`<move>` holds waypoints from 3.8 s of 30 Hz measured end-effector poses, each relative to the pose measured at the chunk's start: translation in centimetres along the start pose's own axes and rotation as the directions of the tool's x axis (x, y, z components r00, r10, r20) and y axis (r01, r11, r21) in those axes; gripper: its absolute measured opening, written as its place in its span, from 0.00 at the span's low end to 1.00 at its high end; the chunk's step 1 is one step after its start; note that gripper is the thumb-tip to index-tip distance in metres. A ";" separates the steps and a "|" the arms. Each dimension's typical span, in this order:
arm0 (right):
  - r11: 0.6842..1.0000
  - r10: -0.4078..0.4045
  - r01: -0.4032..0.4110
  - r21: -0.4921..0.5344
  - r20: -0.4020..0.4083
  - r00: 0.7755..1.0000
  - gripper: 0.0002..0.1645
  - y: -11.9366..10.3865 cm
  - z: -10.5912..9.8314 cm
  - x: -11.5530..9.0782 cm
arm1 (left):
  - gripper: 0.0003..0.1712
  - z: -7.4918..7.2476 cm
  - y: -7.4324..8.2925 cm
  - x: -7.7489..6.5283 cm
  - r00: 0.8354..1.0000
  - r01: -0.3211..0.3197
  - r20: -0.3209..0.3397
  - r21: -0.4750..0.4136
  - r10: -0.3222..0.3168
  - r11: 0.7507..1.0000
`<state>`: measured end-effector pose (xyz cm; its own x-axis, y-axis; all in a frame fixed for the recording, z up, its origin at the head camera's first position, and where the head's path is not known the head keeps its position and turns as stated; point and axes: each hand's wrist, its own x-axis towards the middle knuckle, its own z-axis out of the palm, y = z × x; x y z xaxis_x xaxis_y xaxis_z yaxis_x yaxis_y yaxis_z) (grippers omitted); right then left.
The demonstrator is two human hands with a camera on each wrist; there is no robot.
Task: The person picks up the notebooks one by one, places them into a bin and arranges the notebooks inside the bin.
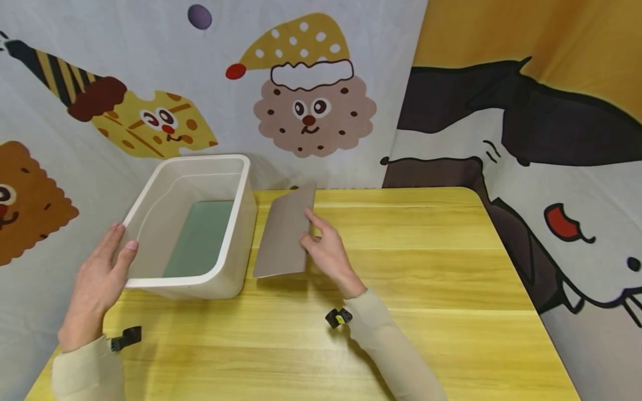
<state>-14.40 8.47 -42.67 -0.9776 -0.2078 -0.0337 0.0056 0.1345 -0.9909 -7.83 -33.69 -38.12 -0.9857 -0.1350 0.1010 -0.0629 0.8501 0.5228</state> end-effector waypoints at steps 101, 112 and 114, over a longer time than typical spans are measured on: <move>0.912 -0.049 0.009 0.411 0.087 0.995 0.40 -9.3 13.7 4.7 | 0.40 0.1 -0.4 -0.3 0.997 -0.069 -0.047 -0.046 0.067 0.997; 0.956 -0.046 0.019 0.293 0.084 0.995 0.39 -9.6 15.1 5.3 | 0.41 0.3 -0.4 -0.3 0.997 -0.046 -0.057 -0.029 0.044 0.999; 0.964 -0.052 0.026 0.263 0.093 0.994 0.39 -9.7 15.2 5.3 | 0.41 0.3 -0.4 -0.3 0.997 -0.045 -0.057 -0.026 0.044 0.999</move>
<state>-16.47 -8.65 -35.17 -0.9528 -0.3036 0.0057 0.0356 -0.1303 -0.9908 -7.52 -33.81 -38.60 -0.9770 -0.1265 0.1719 -0.0140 0.8417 0.5398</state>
